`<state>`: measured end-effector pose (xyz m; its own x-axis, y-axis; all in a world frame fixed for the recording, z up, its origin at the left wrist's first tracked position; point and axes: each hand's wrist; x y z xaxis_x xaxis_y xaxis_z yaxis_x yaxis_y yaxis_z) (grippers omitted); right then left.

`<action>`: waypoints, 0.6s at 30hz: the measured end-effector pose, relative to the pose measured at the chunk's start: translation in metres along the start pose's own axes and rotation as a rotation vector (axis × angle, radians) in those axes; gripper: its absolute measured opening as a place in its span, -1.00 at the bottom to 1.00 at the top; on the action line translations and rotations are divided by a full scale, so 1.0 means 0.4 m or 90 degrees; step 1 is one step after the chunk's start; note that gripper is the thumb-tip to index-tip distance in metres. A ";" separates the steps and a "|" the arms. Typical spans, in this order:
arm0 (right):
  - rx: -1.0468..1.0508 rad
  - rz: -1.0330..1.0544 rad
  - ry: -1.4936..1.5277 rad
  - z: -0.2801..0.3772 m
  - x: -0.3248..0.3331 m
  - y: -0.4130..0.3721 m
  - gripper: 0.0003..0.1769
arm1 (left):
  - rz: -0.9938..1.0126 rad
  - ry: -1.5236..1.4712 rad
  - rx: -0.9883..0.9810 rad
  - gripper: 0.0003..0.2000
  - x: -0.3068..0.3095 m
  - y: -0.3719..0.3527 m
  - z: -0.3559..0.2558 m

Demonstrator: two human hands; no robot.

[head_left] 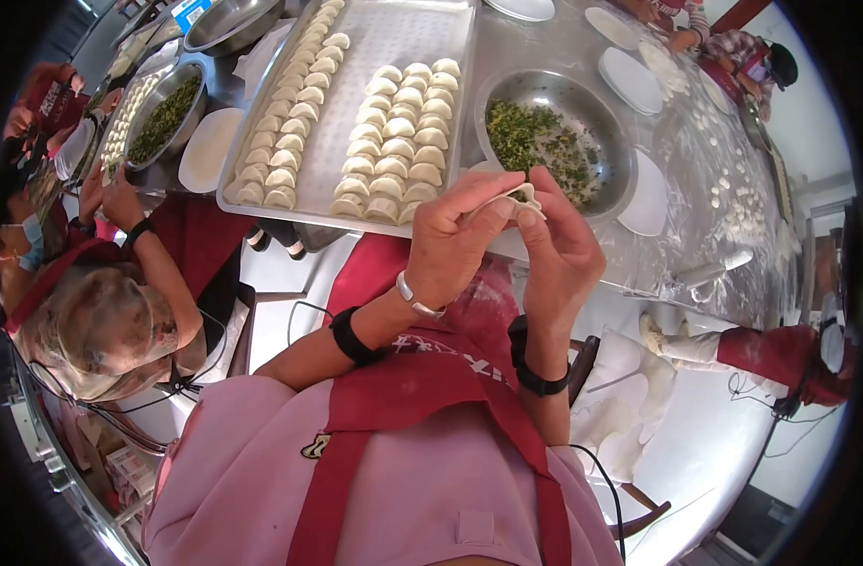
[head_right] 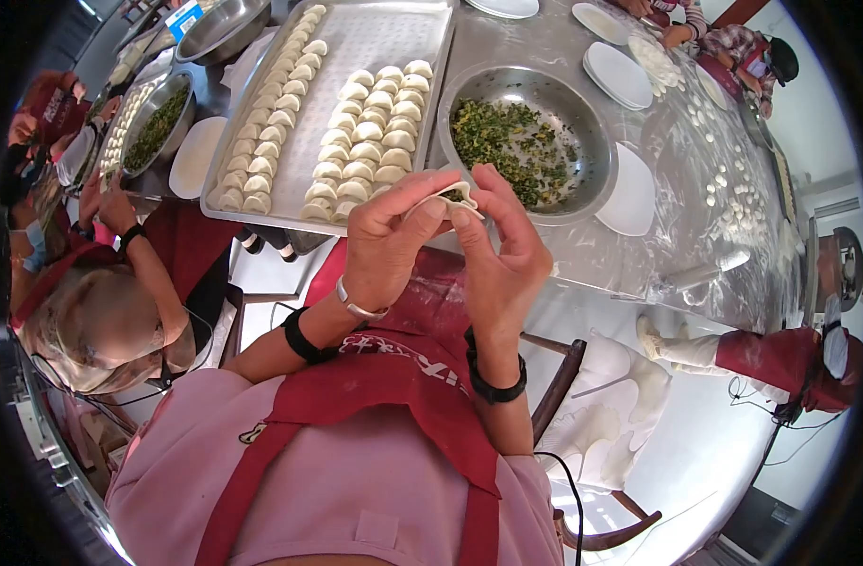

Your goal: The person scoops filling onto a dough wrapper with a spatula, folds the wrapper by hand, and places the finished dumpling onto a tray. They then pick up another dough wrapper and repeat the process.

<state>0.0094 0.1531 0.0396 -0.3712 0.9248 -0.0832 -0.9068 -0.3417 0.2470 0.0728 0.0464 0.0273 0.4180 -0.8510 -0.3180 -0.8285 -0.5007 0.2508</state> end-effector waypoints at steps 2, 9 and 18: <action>0.065 -0.005 -0.062 -0.005 -0.003 -0.001 -0.78 | -0.009 0.010 0.010 -0.72 0.000 -0.003 -0.007; 0.184 0.008 -0.097 -0.005 -0.008 -0.001 -0.82 | 0.012 0.058 0.005 -0.73 0.007 -0.005 0.000; 0.072 0.023 -0.073 -0.010 0.005 -0.005 -0.71 | 0.056 0.077 0.043 -0.68 0.032 -0.010 -0.004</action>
<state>0.0097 0.1549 0.0349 -0.3718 0.9276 0.0367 -0.8629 -0.3599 0.3549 0.0819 0.0373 0.0239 0.3811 -0.9060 -0.1843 -0.8855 -0.4150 0.2091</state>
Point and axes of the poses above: each hand's wrist, its own y-axis towards the middle knuckle, its own x-axis out of the back of the hand, z = x × y, and after that the axes turned 3 degrees about y, right-handed
